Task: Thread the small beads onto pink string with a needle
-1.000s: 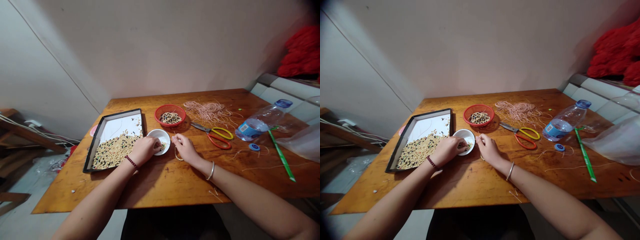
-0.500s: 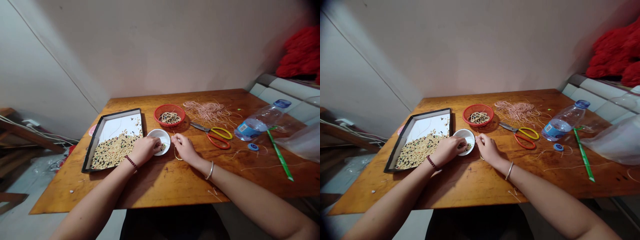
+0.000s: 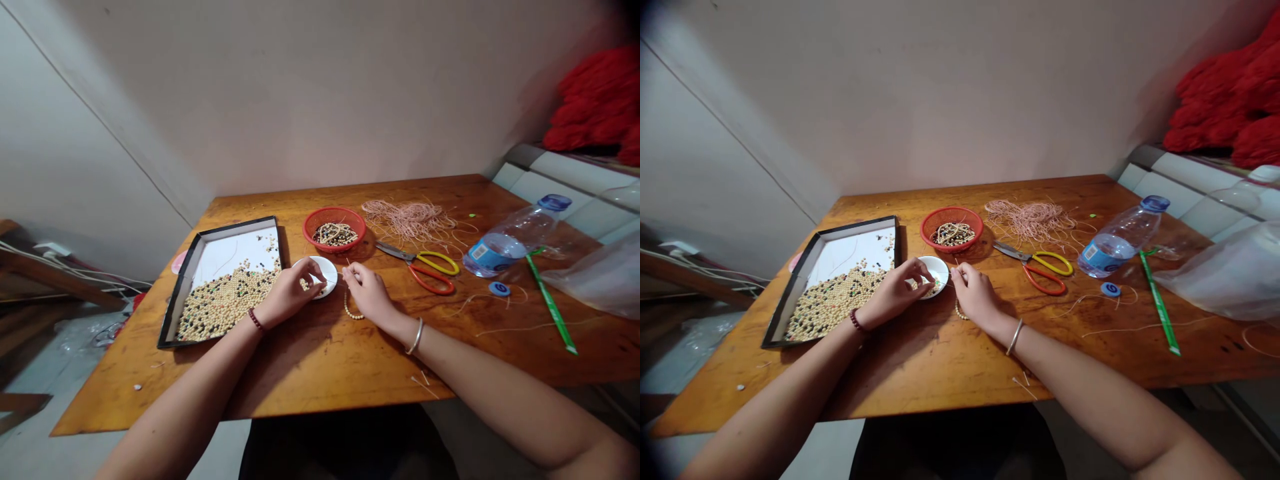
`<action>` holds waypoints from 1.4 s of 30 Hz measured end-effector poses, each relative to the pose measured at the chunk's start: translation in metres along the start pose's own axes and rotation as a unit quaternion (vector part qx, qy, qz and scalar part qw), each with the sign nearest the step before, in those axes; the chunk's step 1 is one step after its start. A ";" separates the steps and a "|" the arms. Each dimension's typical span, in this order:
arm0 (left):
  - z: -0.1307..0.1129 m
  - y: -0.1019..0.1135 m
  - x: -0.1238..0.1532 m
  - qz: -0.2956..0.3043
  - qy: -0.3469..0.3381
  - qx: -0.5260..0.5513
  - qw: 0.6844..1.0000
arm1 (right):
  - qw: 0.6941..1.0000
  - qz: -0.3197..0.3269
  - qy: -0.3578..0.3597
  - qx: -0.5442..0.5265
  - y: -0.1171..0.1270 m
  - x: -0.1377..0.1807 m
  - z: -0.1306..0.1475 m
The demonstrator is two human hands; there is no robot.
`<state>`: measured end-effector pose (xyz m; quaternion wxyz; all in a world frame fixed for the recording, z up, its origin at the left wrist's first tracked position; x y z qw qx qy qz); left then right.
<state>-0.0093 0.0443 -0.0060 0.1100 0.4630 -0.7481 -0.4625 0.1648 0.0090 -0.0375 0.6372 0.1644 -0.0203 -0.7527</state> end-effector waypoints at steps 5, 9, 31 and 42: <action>-0.001 0.003 0.000 0.002 0.005 0.054 0.999 | 1.000 -0.014 0.004 0.015 0.002 0.000 0.000; -0.002 0.003 0.000 -0.001 0.006 0.059 0.998 | 1.000 -0.019 0.011 0.006 0.003 0.000 0.003; -0.004 0.004 -0.001 -0.024 0.002 0.074 0.997 | 0.998 -0.057 0.023 -0.008 0.005 0.001 0.009; -0.004 0.003 -0.001 -0.018 -0.002 0.070 0.997 | 0.999 -0.044 0.016 -0.004 0.005 0.001 0.008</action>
Point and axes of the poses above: each hand's wrist, its own x-axis away from the middle knuckle, its own y-axis out of the back of the hand, z = x × y, the point moved 3 cm from there along -x, towards the middle knuckle, and after that the axes turned 13 degrees about -x, right-handed, at the moved point
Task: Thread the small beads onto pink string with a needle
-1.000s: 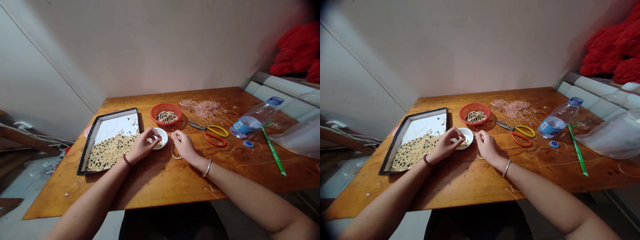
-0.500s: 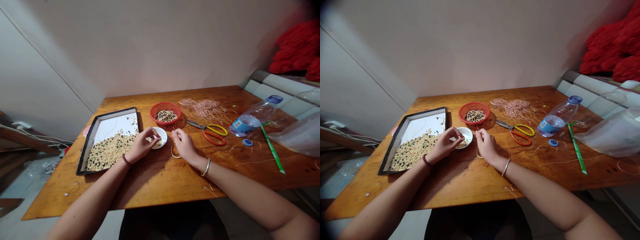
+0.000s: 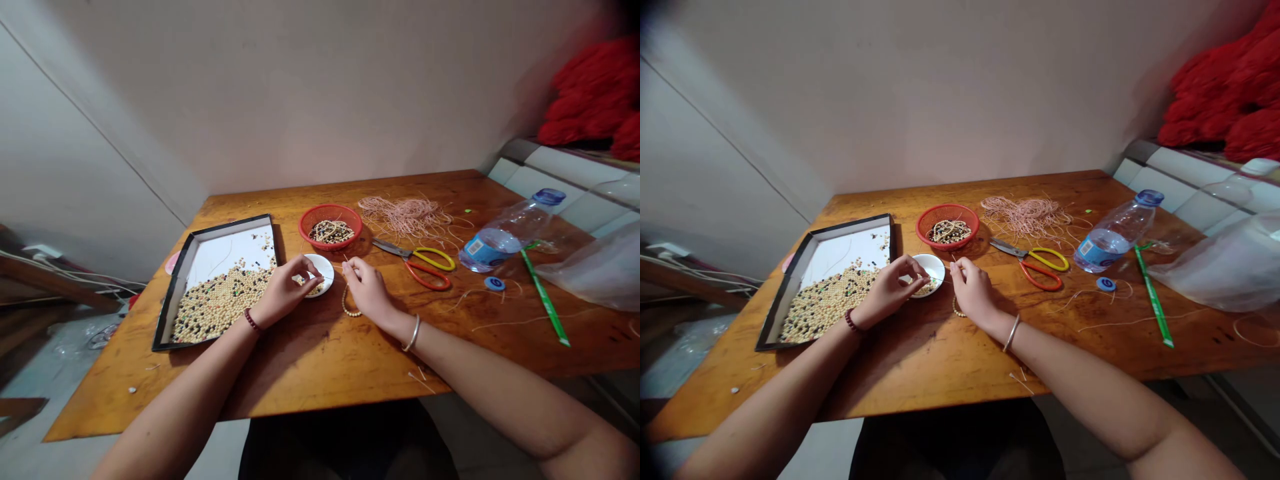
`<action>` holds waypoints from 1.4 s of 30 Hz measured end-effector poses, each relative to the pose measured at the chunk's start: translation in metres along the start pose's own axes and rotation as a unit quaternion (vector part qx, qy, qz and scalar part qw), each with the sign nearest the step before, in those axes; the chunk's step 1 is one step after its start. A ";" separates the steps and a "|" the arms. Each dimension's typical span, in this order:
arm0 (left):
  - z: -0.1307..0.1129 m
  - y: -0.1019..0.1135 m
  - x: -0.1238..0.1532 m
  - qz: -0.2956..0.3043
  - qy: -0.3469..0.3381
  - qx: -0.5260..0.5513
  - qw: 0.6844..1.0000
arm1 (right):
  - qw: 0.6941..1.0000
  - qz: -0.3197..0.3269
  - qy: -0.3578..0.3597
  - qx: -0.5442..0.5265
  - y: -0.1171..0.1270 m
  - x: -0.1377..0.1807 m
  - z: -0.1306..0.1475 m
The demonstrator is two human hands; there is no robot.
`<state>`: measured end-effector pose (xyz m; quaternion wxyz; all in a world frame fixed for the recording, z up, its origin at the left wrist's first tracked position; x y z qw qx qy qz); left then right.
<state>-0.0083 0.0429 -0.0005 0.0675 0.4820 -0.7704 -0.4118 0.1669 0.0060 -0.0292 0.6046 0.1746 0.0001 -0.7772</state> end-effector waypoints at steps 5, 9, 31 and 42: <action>0.000 -0.001 0.000 -0.003 0.007 -0.001 1.000 | 1.000 0.003 0.005 0.002 0.000 -0.001 -0.001; -0.001 -0.001 0.000 0.001 0.011 0.005 1.000 | 1.000 0.009 0.003 -0.002 0.000 -0.001 -0.001; -0.011 -0.001 0.003 0.096 -0.027 -0.020 0.995 | 0.992 0.106 0.017 -0.061 -0.010 0.004 -0.001; -0.015 -0.008 0.009 0.071 -0.117 -0.166 0.977 | 0.990 0.124 0.002 -0.071 -0.013 0.006 -0.004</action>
Point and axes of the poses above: each hand's wrist, its own x-axis away from the middle knuckle, its own y-axis out of the back of the hand, z = x × y, the point moved 3 cm from there along -x, towards the middle knuckle, and after that the axes turned 13 degrees about -x, right-handed, at the moved point
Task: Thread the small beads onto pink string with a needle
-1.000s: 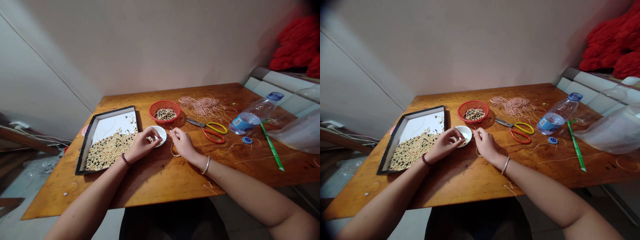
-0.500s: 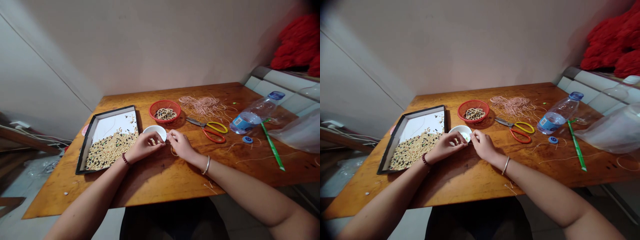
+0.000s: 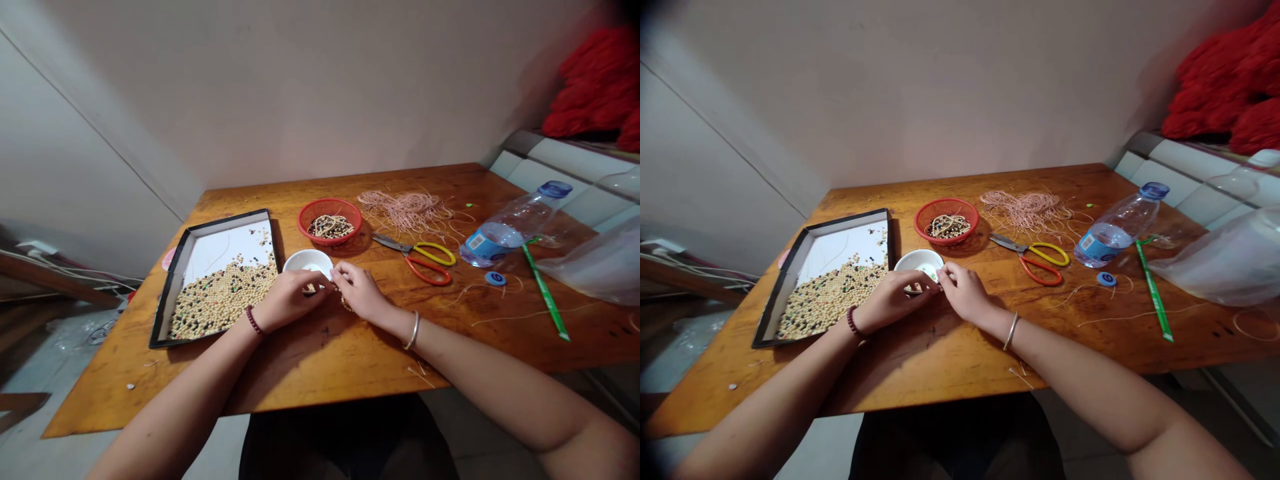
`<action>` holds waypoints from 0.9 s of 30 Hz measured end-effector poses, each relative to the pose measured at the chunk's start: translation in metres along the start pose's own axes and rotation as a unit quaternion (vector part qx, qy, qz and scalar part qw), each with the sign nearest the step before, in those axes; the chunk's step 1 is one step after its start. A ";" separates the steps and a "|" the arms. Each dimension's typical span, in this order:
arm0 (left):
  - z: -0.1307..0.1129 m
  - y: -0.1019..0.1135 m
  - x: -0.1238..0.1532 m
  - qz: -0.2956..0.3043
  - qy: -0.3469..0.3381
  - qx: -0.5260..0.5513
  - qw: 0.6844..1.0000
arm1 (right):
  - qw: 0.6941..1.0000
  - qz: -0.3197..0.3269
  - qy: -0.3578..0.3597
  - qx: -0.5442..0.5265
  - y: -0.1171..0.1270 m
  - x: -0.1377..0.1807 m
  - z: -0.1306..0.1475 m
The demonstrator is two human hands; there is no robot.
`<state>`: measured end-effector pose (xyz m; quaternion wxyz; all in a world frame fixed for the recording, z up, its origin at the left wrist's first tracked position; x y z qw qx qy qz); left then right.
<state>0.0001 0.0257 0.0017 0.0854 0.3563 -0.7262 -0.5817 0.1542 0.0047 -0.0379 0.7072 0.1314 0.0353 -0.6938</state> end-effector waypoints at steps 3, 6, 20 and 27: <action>-0.001 -0.003 0.003 -0.038 -0.044 -0.125 0.990 | 1.000 0.009 0.001 -0.010 -0.001 0.000 -0.001; -0.003 -0.005 0.005 -0.051 -0.083 -0.180 0.979 | 1.000 0.010 0.000 -0.012 -0.002 0.000 -0.001; -0.011 -0.003 0.003 -0.049 -0.107 -0.236 0.965 | 1.000 0.010 0.018 -0.017 -0.001 -0.001 -0.003; -0.010 -0.004 0.005 -0.078 -0.107 -0.218 0.967 | 0.999 -0.007 0.025 -0.029 0.000 -0.001 -0.002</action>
Point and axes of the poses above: each hand's wrist, its own x-axis away from the middle knuckle, its own y-axis out of the back of the hand, z = x × y, the point moved 3 cm from there along -x, towards the middle knuckle, and after that the axes turned 13 degrees about -x, right-handed, at the moved point
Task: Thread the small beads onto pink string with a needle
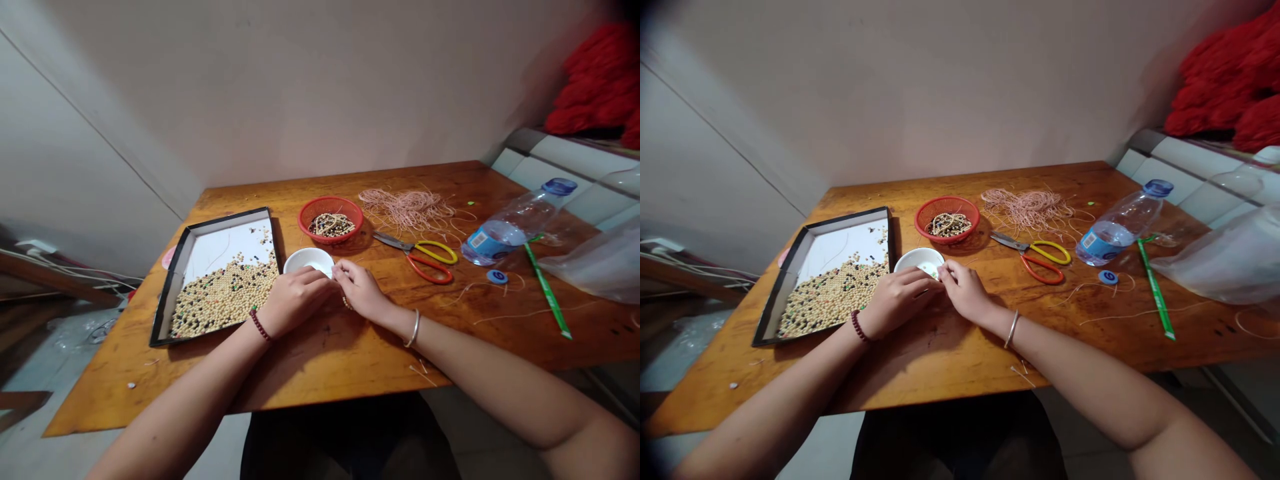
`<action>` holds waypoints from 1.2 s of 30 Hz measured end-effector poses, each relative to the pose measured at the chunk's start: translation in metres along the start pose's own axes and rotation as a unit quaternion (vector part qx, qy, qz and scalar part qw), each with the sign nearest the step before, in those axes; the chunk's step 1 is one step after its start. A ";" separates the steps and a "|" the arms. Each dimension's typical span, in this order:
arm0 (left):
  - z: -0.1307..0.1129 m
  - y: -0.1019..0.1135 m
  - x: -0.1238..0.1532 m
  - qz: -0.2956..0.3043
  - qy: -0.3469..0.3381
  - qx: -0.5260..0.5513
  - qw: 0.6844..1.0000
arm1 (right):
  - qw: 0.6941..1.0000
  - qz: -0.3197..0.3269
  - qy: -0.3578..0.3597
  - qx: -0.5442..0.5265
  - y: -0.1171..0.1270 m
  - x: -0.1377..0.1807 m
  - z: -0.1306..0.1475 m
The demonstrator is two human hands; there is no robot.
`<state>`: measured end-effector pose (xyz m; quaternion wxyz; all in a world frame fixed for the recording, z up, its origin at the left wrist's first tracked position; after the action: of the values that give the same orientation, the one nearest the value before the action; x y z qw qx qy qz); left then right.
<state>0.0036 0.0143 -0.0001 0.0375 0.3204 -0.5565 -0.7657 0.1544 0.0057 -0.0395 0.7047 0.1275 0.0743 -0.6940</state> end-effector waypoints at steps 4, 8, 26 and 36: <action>0.004 0.007 -0.003 -0.032 0.087 -0.030 0.995 | 0.999 -0.022 -0.015 -0.019 0.003 -0.001 0.001; 0.015 0.006 -0.002 0.033 0.198 -0.070 0.977 | 0.995 -0.080 -0.027 -0.052 0.010 -0.005 0.001; 0.020 -0.008 0.006 0.168 0.161 -0.072 0.970 | 0.992 -0.100 -0.043 -0.059 0.010 -0.005 0.001; 0.022 -0.009 0.006 0.181 0.195 -0.043 0.963 | 0.995 -0.087 -0.027 -0.045 0.008 -0.003 0.003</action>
<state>-0.0101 0.0339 -0.0066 0.2970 0.3553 -0.5537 -0.6921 0.1624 0.0079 -0.0346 0.6484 0.0702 0.0974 -0.7518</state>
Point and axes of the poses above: each hand's wrist, its own x-axis away from the middle knuckle, its own y-axis out of the back of the hand, z = x × y, the point moved 3 cm from there along -x, towards the middle knuckle, and after that the axes turned 13 degrees about -x, right-handed, at the moved point
